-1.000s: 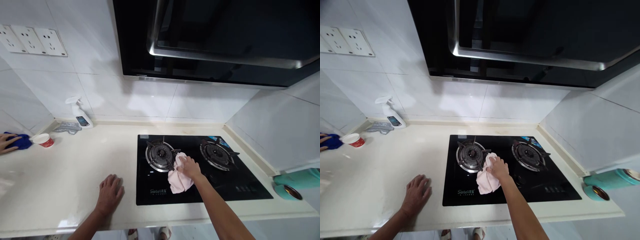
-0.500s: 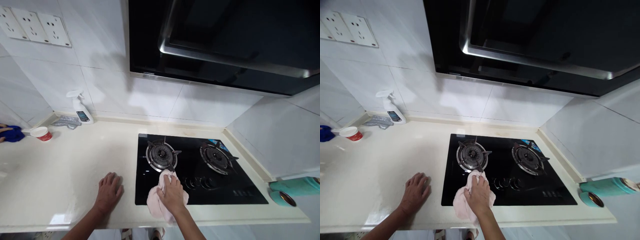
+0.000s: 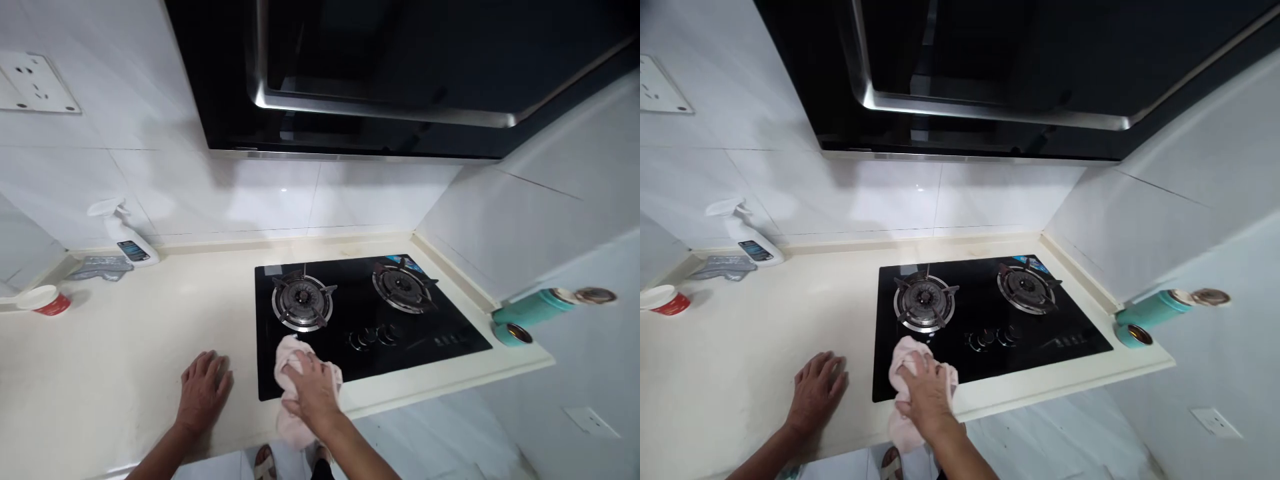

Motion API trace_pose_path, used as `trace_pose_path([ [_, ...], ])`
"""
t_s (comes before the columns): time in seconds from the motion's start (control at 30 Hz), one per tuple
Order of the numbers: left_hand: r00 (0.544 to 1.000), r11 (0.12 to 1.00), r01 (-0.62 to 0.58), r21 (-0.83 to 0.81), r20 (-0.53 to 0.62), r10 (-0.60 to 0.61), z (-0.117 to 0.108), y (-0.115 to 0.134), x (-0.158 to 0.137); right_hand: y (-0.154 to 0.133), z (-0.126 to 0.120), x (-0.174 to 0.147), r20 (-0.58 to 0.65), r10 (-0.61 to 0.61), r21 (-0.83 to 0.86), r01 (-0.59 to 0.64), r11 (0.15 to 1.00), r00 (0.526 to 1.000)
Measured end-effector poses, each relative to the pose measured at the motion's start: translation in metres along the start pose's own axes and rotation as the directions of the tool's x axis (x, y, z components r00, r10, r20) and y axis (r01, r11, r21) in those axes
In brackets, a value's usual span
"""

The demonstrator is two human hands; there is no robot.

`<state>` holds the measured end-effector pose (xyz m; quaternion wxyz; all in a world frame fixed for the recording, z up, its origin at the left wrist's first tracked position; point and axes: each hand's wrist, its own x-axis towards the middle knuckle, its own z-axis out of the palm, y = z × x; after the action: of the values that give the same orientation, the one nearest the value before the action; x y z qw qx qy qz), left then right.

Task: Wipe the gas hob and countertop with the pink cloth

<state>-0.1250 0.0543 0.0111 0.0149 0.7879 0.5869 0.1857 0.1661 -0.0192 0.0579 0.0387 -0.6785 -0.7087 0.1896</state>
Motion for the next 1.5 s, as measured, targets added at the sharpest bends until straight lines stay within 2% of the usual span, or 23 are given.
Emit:
trace_pose_path([
  [0.07, 1.000, 1.000, -0.003, 0.012, -0.003, 0.003, 0.000, 0.000, 0.001, 0.041, -0.003, -0.024, -0.097, 0.151, -0.015, -0.154, 0.988, 0.984],
  [0.17, 1.000, 0.999, -0.011, 0.033, -0.003, 0.011, 0.002, -0.001, 0.002, 0.111, -0.005, -0.071, -0.230, 0.377, 0.010, -0.385, 0.923, 0.897],
  [0.27, 1.000, 0.999, -0.020, 0.050, -0.008, 0.020, 0.006, -0.003, 0.002, 0.175, -0.005, -0.116, -0.312, 0.585, 0.168, -0.563, 0.809, 0.748],
  [0.33, 1.000, 0.998, -0.025, 0.051, -0.018, 0.026, 0.010, -0.004, 0.002, 0.205, -0.008, -0.137, -0.280, 0.721, 0.361, -0.626, 0.691, 0.634],
  [0.43, 0.999, 0.999, -0.031, 0.037, -0.036, 0.032, 0.014, -0.006, 0.002, 0.223, -0.023, -0.152, -0.177, 0.824, 0.600, -0.604, 0.524, 0.539],
  [0.53, 0.999, 0.999, -0.038, 0.029, -0.037, 0.039, 0.015, -0.006, 0.003, 0.213, -0.047, -0.145, -0.163, 0.875, 0.763, -0.504, 0.404, 0.456],
  [0.57, 0.999, 0.999, -0.037, 0.032, -0.033, 0.038, 0.015, -0.006, 0.002, 0.205, -0.054, -0.138, -0.178, 0.875, 0.792, -0.462, 0.399, 0.450],
  [0.6, 0.999, 0.999, -0.033, 0.036, -0.026, 0.034, 0.016, -0.006, 0.002, 0.196, -0.060, -0.129, -0.208, 0.857, 0.800, -0.422, 0.426, 0.471],
  [0.67, 1.000, 0.999, -0.020, 0.048, -0.013, 0.021, 0.017, -0.007, 0.001, 0.174, -0.062, -0.103, -0.286, 0.776, 0.780, -0.333, 0.529, 0.562],
  [0.73, 1.000, 0.998, -0.007, 0.059, 0.001, 0.007, 0.018, -0.007, 0.000, 0.148, -0.051, -0.073, -0.396, 0.649, 0.723, -0.214, 0.656, 0.650],
  [0.8, 1.000, 0.997, 0.008, 0.074, 0.023, -0.010, 0.020, -0.007, 0.000, 0.121, -0.029, -0.045, -0.493, 0.461, 0.592, -0.104, 0.799, 0.738],
  [0.83, 0.999, 0.996, 0.022, 0.085, 0.042, -0.025, 0.020, -0.006, 0.000, 0.108, -0.017, -0.033, -0.493, 0.355, 0.493, -0.081, 0.866, 0.794],
  [0.9, 0.993, 0.992, 0.064, 0.109, 0.092, -0.075, 0.019, -0.001, 0.001, 0.085, 0.003, -0.019, -0.378, 0.197, 0.256, -0.102, 0.961, 0.904],
  [0.97, 0.983, 0.985, 0.117, 0.129, 0.127, -0.134, 0.018, 0.006, 0.001, 0.073, 0.011, -0.014, -0.236, 0.139, 0.060, -0.128, 0.990, 0.962],
  [1.07, 0.982, 0.977, 0.157, 0.147, 0.086, -0.171, 0.021, 0.015, -0.005, 0.075, 0.005, -0.013, -0.168, 0.033, -0.013, -0.036, 0.999, 0.985],
  [1.17, 0.990, 0.978, 0.140, 0.155, -0.031, -0.136, 0.032, 0.015, -0.013, 0.089, -0.004, -0.008, -0.237, -0.059, 0.095, 0.083, 0.992, 0.970],
  [1.2, 0.990, 0.979, 0.131, 0.155, -0.063, -0.122, 0.036, 0.013, -0.016, 0.094, -0.007, -0.006, -0.273, -0.041, 0.173, 0.091, 0.981, 0.961],
  [1.27, 0.989, 0.981, 0.117, 0.152, -0.107, -0.102, 0.043, 0.008, -0.018, 0.103, -0.015, -0.002, -0.306, 0.069, 0.393, 0.060, 0.918, 0.949],
  [1.33, 0.987, 0.983, 0.104, 0.154, -0.141, -0.083, 0.047, 0.003, -0.019, 0.115, -0.033, -0.001, -0.273, 0.199, 0.624, 0.016, 0.782, 0.941],
  [1.4, 0.982, 0.982, 0.093, 0.165, -0.175, -0.064, 0.049, 0.000, -0.020, 0.133, -0.062, 0.001, -0.248, 0.271, 0.766, 0.017, 0.643, 0.930],
  [1.43, 0.980, 0.981, 0.089, 0.170, -0.190, -0.056, 0.049, 0.000, -0.020, 0.145, -0.080, 0.004, -0.258, 0.294, 0.798, 0.032, 0.602, 0.920],
  [1.5, 0.978, 0.982, 0.080, 0.171, -0.203, -0.044, 0.047, 0.000, -0.021, 0.170, -0.121, 0.020, -0.314, 0.355, 0.799, 0.043, 0.600, 0.880],
])
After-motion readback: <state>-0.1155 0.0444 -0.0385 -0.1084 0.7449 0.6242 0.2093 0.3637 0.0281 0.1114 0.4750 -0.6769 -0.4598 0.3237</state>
